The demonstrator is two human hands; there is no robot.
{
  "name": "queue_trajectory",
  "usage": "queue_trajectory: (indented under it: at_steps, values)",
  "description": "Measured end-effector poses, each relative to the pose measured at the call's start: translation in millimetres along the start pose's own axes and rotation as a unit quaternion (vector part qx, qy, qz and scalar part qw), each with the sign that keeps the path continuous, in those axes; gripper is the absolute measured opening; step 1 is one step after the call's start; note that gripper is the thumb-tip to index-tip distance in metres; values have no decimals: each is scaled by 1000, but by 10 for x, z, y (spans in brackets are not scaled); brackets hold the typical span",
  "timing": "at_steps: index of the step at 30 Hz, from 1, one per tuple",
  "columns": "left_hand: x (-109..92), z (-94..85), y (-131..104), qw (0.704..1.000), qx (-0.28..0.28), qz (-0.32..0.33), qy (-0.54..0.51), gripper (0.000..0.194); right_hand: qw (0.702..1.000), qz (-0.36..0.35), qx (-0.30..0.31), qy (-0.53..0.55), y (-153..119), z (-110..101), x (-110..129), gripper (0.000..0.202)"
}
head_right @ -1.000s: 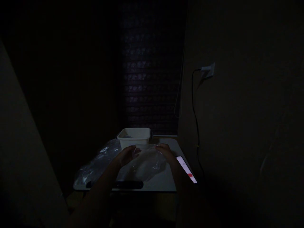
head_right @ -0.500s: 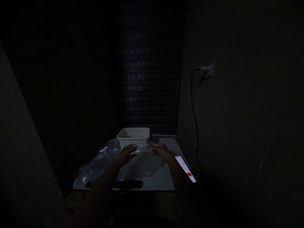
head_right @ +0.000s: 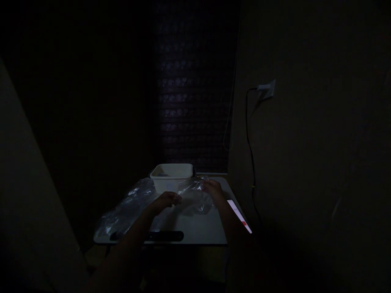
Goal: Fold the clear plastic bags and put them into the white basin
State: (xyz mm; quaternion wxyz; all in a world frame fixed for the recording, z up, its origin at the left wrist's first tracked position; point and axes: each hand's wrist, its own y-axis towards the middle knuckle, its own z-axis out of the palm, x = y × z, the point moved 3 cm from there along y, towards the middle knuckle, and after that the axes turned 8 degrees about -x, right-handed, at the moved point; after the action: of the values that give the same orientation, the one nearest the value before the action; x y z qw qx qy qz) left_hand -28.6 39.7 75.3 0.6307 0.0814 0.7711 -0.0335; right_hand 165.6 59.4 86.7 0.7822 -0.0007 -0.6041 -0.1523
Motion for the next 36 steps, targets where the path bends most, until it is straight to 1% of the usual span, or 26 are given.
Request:
queue_trajectory:
  at_steps: [2,6,9,12,14,16,19,21,23,25,27,29,31,33,34,35,36]
  values:
    - [12,0,13,1000,-12,7,24,7,1000,1,-4,1,2,-27,9,16]
    - [22,11,34,999,-32,3,17,15,999,-15,-23,-43,2,-104,20,16]
    - [35,48,37,999,-38,-25,-9,13,997,-35,-26,-70,25,-142,19,16]
    - [41,90,47,997,-39,-47,-56,15,997,-53,-31,-53,68,-149,46,18]
    - [11,104,60,995,-37,-24,-90,16,997,-66,-35,-37,80,-144,109,19]
    - [-49,100,72,992,-38,19,-115,17,996,-76,-36,-25,59,-142,216,21]
    - [-144,70,77,985,-56,65,-146,20,995,-92,-10,-30,-45,-154,430,24]
    - [-179,49,75,979,-65,72,-178,23,990,-120,28,-68,-147,-171,562,23]
    - [-172,34,72,974,-64,63,-206,25,979,-156,70,-111,-248,-194,629,23]
    - [-119,25,69,976,-63,36,-204,27,960,-170,127,-180,-332,-210,579,21]
    - [-39,28,58,985,-52,-1,-165,29,936,-180,184,-240,-398,-230,439,19]
    - [42,42,37,994,-28,-32,-100,33,909,-166,252,-289,-455,-251,242,18]
    - [107,59,14,999,0,-38,-20,36,871,-166,316,-337,-512,-274,61,17]
    - [154,69,7,997,18,-19,71,39,831,-176,356,-391,-562,-296,-77,16]
    - [170,75,12,991,27,5,133,40,809,-180,369,-421,-583,-304,-132,18]
    - [185,83,22,978,36,35,203,41,787,-178,378,-453,-601,-310,-180,19]
    - [202,95,35,959,46,65,273,42,766,-171,385,-485,-618,-314,-223,22]
